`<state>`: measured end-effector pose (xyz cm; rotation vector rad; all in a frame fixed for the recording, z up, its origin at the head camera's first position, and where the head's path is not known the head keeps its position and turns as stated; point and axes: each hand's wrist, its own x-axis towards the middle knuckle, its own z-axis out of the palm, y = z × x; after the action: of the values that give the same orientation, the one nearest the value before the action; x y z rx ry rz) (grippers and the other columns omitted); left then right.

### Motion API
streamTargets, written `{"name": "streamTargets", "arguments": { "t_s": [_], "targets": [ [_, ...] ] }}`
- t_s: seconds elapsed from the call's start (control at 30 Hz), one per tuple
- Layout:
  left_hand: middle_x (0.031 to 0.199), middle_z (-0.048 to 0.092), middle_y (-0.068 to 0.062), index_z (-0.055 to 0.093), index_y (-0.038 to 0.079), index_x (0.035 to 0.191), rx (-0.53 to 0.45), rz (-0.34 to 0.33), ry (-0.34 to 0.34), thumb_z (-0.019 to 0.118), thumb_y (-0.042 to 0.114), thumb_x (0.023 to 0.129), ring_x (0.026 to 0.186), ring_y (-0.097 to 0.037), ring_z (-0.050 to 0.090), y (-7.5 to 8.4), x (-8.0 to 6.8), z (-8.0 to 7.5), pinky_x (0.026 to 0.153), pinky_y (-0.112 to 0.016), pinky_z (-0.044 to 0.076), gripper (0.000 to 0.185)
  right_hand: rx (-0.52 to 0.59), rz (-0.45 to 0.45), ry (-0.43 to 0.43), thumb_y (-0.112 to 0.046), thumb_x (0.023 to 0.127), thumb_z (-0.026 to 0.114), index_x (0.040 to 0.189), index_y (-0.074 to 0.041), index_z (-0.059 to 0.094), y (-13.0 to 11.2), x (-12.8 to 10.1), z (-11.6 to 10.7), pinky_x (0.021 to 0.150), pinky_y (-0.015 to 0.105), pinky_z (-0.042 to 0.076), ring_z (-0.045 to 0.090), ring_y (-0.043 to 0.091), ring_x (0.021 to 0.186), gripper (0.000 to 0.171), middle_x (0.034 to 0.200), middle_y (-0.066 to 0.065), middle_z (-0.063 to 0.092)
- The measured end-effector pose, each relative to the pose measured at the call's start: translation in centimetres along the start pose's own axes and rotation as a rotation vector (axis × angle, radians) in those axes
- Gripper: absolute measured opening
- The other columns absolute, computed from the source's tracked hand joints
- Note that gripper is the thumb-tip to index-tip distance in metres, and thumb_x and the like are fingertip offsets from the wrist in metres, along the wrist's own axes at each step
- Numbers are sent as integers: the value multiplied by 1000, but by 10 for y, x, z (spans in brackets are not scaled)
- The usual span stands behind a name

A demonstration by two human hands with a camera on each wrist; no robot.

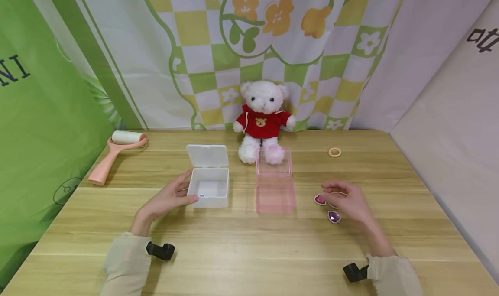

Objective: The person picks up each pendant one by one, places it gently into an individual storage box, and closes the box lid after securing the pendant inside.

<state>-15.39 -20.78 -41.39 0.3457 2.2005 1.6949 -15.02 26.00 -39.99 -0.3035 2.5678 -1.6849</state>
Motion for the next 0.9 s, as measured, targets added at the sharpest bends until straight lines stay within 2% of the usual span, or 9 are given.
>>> {"name": "streamTargets", "arguments": {
  "t_s": [0.13, 0.27, 0.37, 0.47, 0.67, 0.9],
  "targets": [
    [139, 30, -25, 7, 13, 145, -3, -3, 0, 68, 24, 81, 122, -39, 38, 0, -1, 0, 97, -49, 34, 90, -15, 29, 17, -10, 84, 64, 111, 15, 50, 6, -4, -5, 68, 21, 51, 61, 4, 81, 40, 93, 6, 63],
    [139, 30, -25, 7, 13, 145, -2, 0, 1, 68, 24, 81, 122, -39, 37, 0, -1, 0, 97, -49, 33, 89, -51, 42, 35, -12, 84, 64, 111, 15, 50, 13, -8, -11, 68, 22, 51, 61, 4, 80, 41, 93, 5, 63],
    [139, 29, -26, 7, 13, 145, 0, 0, 0, 68, 24, 81, 122, -39, 37, 0, -1, 0, 97, -49, 33, 89, -127, 69, 57, -17, 83, 65, 111, 12, 52, 18, -11, -17, 67, 19, 50, 60, 2, 79, 42, 92, 1, 63],
    [139, 29, -26, 7, 13, 145, 1, -2, 1, 68, 24, 81, 122, -39, 37, 1, -1, 0, 97, -49, 34, 89, -225, 101, 70, -22, 83, 66, 111, 8, 55, 22, -14, -22, 66, 18, 48, 58, -2, 77, 43, 94, 4, 63],
    [139, 28, -27, 7, 12, 145, -3, 9, -6, 68, 22, 81, 122, -40, 37, 1, -1, 0, 96, -49, 35, 89, -304, 157, 55, -26, 79, 70, 112, 8, 56, 29, -14, -27, 63, 19, 48, 55, -4, 74, 49, 99, 21, 62],
    [139, 29, -27, 8, 13, 145, -4, 12, -6, 68, 22, 81, 122, -40, 37, 0, 0, 0, 97, -49, 34, 88, -389, 194, 26, -36, 75, 72, 113, 3, 58, 32, -12, -28, 64, 20, 46, 56, 3, 78, 56, 100, 17, 62]
  ]
}}
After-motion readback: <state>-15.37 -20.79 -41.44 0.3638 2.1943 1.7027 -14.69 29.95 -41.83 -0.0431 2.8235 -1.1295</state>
